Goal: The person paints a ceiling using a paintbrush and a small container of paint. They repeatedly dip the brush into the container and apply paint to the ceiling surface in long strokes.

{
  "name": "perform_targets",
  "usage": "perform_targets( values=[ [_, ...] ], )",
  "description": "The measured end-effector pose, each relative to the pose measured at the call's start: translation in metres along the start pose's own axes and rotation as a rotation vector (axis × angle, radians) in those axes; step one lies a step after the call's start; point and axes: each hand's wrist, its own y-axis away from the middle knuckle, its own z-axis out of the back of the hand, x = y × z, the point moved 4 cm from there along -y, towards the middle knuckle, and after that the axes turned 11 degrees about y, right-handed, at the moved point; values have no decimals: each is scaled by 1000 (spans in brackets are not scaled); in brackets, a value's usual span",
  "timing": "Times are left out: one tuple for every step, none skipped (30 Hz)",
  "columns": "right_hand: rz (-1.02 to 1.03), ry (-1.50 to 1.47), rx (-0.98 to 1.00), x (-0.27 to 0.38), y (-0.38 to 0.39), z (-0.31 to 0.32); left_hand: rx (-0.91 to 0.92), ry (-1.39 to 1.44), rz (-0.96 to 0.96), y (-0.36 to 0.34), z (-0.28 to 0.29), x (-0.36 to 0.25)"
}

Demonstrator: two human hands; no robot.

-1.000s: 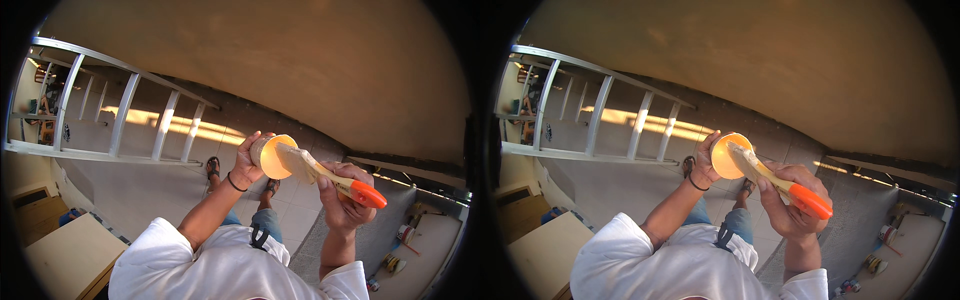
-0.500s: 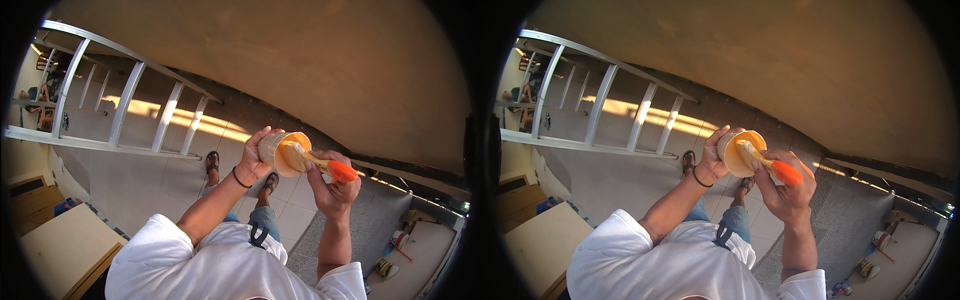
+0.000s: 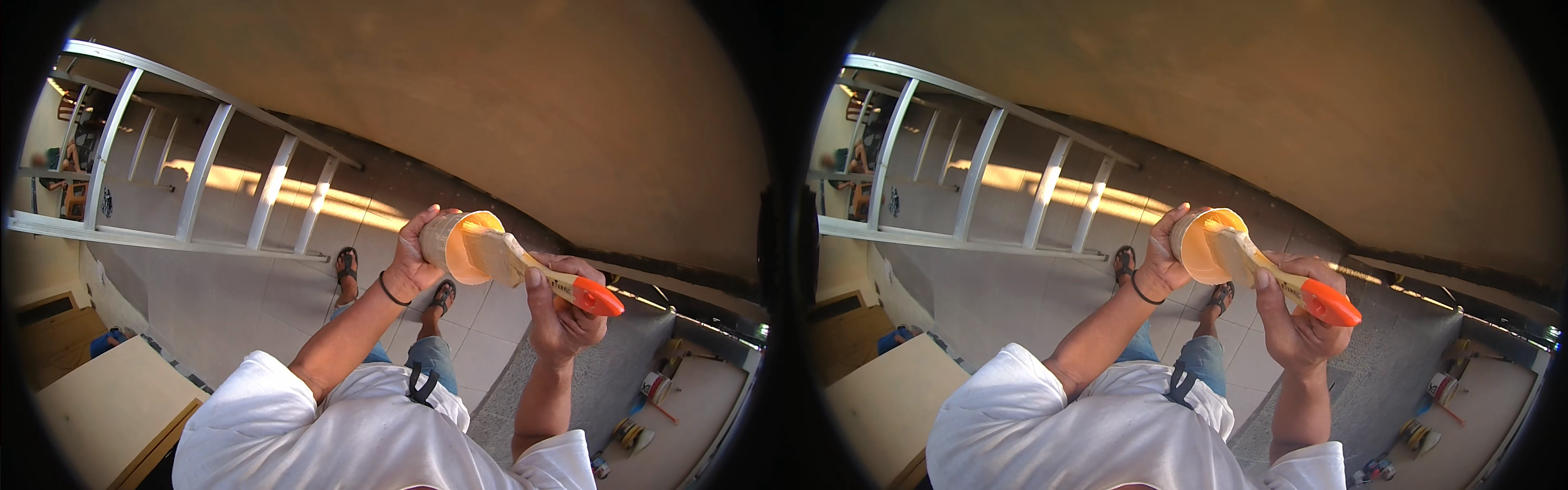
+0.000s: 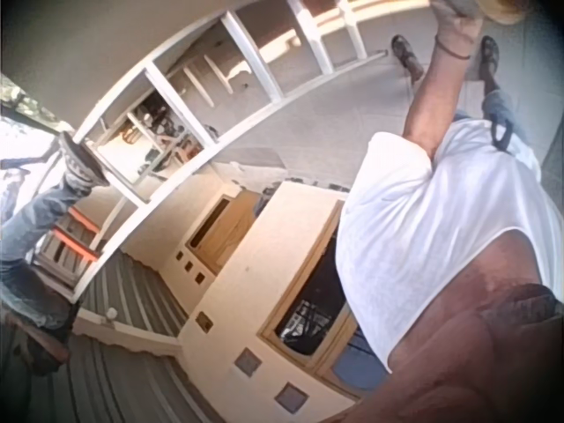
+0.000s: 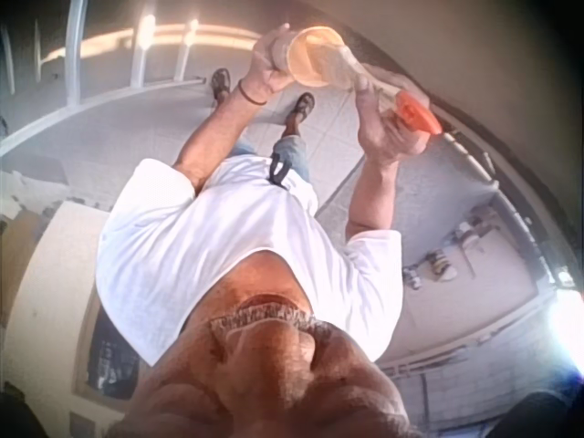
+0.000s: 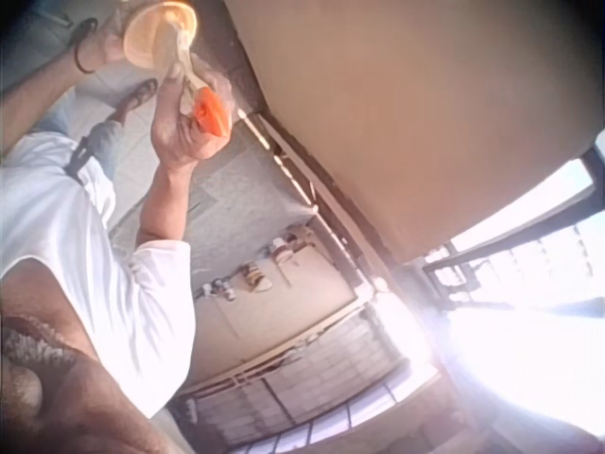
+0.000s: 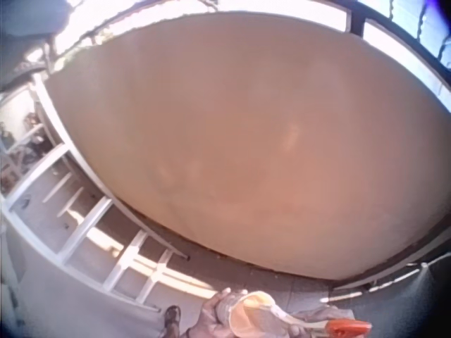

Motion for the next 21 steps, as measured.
perform_targets(
  values=[
    [14, 13, -1, -2, 2, -2, 6, 3, -1, -1, 0, -1],
    [-40, -11, -38, -6, 3, -1, -3, -1, 1, -2, 1, -1],
    [-93, -36, -75, -9, 4, 1, -11, -5, 2, -4, 2, -1],
    [-148, -59, -113, -13, 7, 3, -21, -10, 7, -5, 1, 0],
    [-199, -73, -122, -19, 11, 3, -35, -27, -6, -5, 1, 0],
    [-250, -88, -131, -25, 15, 2, -49, -45, -20, -5, 1, 0],
    [-300, -103, -139, -31, 18, 2, -62, -62, -34, -4, -1, 1],
    [-430, -203, -183, -38, 19, 5, -73, -67, -38, -4, -3, 2],
    [-560, -304, -227, -45, 21, 6, -83, -72, -42, -4, -5, 3],
    [-582, -402, -300, -49, 20, 6, -95, -79, -47, -4, -7, 4],
    [-632, -406, -315, -59, 24, 7, -91, -81, -42, -4, -9, 5],
    [-688, -456, -322, -63, 27, 7, -86, -83, -37, -4, -10, 6],
    [-744, -507, -328, -66, 30, 6, -76, -83, -34, -4, -11, 7],
    [-789, -583, -327, -70, 34, 5, -65, -83, -31, -4, -11, 7],
    [-833, -659, -325, -74, 39, 4, -48, -82, -30, -4, -11, 6],
    [-876, -735, -323, -77, 44, 2, -29, -80, -28, -4, -11, 6],
    [-931, -774, -351, -80, 50, 0, -29, -83, -18, -5, -10, 5],
    [-985, -813, -379, -83, 56, -3, -29, -86, -9, -5, -8, 4],
    [-1037, -851, -408, -87, 61, -6, -27, -90, 4, -6, -9, 5],
    [-1074, -915, -394, -91, 67, -8, -24, -92, 17, -7, -10, 6],
    [-1119, -951, -401, -91, 69, -9, -20, -95, 32, -7, -12, 8]
  ],
)
